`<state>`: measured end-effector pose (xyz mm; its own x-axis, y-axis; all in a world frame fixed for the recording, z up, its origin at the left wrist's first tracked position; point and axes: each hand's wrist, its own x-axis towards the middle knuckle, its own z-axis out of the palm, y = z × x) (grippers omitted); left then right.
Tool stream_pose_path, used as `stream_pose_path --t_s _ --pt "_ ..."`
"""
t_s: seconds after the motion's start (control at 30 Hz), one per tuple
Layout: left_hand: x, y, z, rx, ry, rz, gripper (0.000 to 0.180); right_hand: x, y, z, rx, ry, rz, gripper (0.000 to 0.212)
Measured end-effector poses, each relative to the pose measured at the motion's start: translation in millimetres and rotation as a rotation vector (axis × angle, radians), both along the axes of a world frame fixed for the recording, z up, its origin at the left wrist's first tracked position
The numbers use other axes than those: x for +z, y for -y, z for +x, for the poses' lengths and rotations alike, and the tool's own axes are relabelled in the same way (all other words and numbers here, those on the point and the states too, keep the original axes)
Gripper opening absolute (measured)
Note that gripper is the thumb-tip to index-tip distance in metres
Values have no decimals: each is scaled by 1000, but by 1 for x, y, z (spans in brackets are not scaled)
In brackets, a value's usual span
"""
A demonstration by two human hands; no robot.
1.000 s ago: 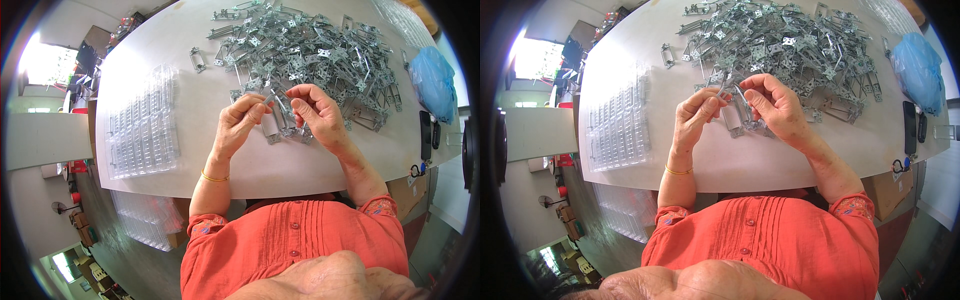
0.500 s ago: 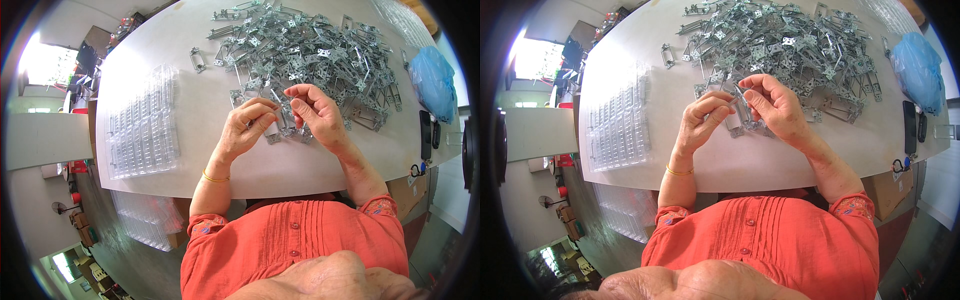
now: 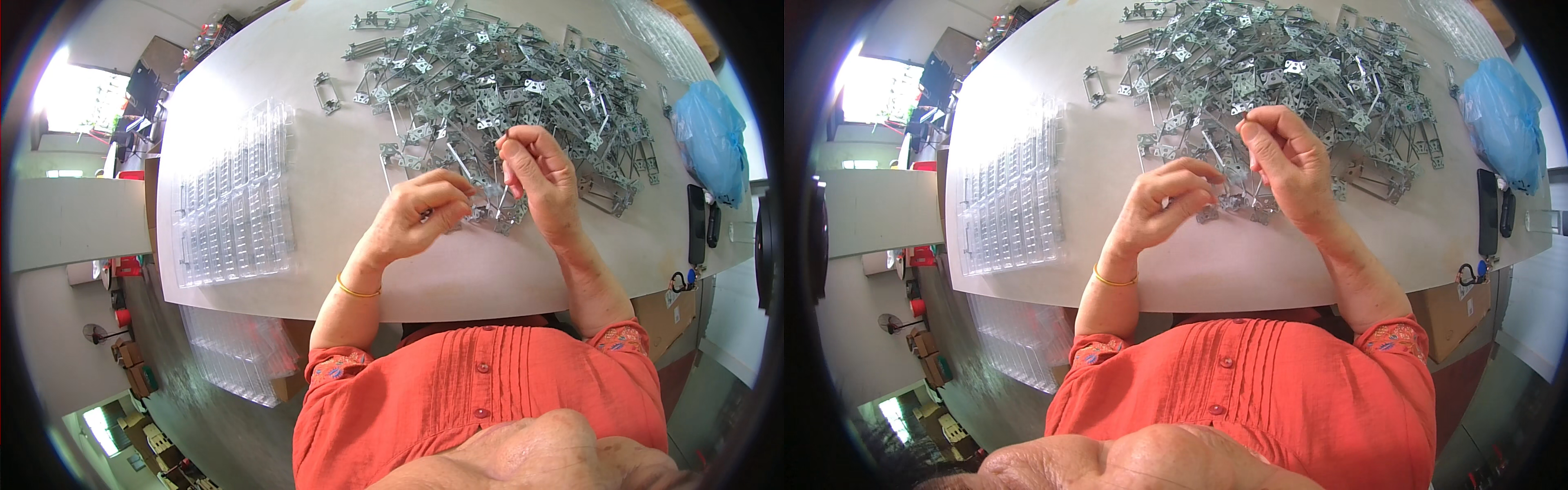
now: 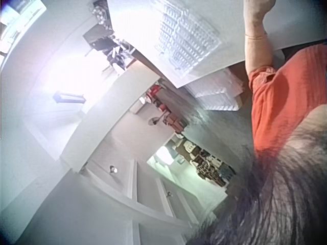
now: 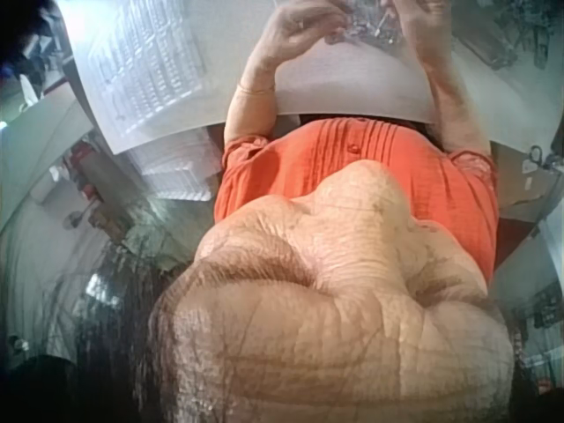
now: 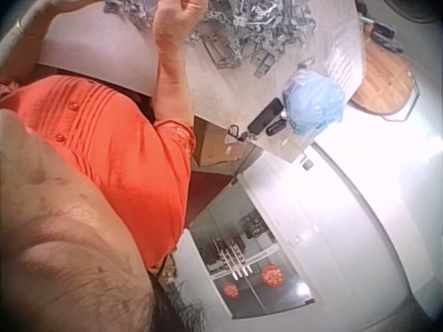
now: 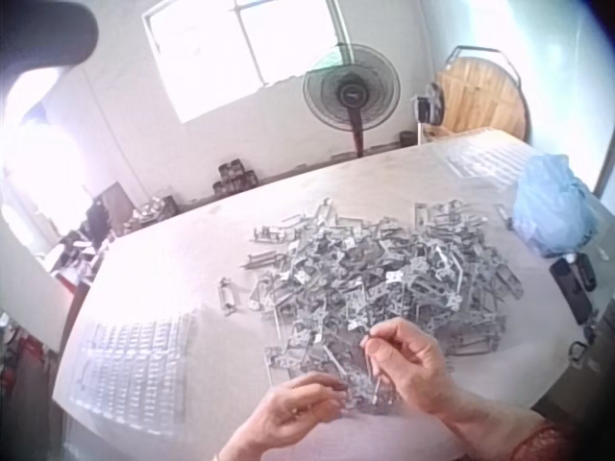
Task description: The person assembles metal components by inserting pins into metal brackets by hand and places the assembled parts into slots of a clear plastic tray.
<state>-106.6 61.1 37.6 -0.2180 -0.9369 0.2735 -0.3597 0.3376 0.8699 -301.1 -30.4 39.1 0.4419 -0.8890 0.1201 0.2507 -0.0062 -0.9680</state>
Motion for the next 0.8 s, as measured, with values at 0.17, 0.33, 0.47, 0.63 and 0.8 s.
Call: stream_pose_path --t_s 0.17,0.33,0.47,0.63,0.8 --pt "-8 0 18 217 -626 272 28 5 -2 -3 155 -114 102 11" --pt "-7 1 14 212 -657 238 32 3 -9 3 195 -239 26 14" --pt "-8 1 15 208 -555 203 27 2 -7 3 185 -230 23 14" --pt "-5 1 12 232 -461 160 21 4 -7 3 192 -268 43 15" --pt "-5 1 13 243 -409 143 20 5 -7 2 234 -233 83 15"
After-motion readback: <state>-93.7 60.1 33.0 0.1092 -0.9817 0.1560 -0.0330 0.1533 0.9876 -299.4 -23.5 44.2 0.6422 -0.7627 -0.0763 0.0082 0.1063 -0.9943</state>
